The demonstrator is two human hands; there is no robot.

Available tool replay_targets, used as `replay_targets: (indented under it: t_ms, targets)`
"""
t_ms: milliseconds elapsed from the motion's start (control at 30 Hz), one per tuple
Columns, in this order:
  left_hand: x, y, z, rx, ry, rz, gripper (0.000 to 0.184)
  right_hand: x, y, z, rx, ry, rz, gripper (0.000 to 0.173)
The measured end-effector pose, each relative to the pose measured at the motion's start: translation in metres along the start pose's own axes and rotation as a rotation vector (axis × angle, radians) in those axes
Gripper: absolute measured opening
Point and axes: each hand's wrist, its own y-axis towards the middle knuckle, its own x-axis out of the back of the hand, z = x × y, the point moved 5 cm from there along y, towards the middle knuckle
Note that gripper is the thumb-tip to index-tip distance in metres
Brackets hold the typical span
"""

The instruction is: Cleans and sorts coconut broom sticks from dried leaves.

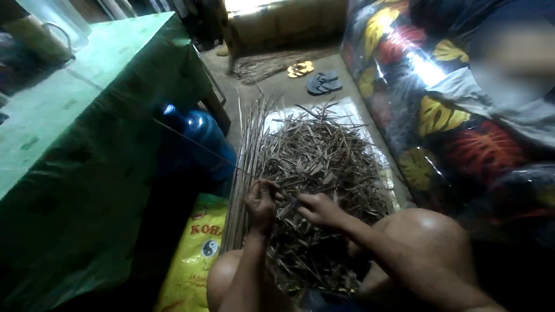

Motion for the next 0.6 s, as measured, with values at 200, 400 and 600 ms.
replay_targets:
  t_ms: [200,400,600]
  targets:
    - [-0.004,0.001,-0.005,0.048,0.009,0.131,0.031,0.072,-0.014,0.002,-0.147,-0.147,-0.090,0.027]
    - [0.051,0.012,-0.040,-0.125,0.229,0.000,0.029,0.192,-0.096,-0.088,-0.615,-0.327,-0.381,0.030]
    - [0.163,0.017,-0.008,0.244,0.159,-0.377,0.029,0.164,-0.203,-0.188,-0.672,-0.475,-0.477,0.036]
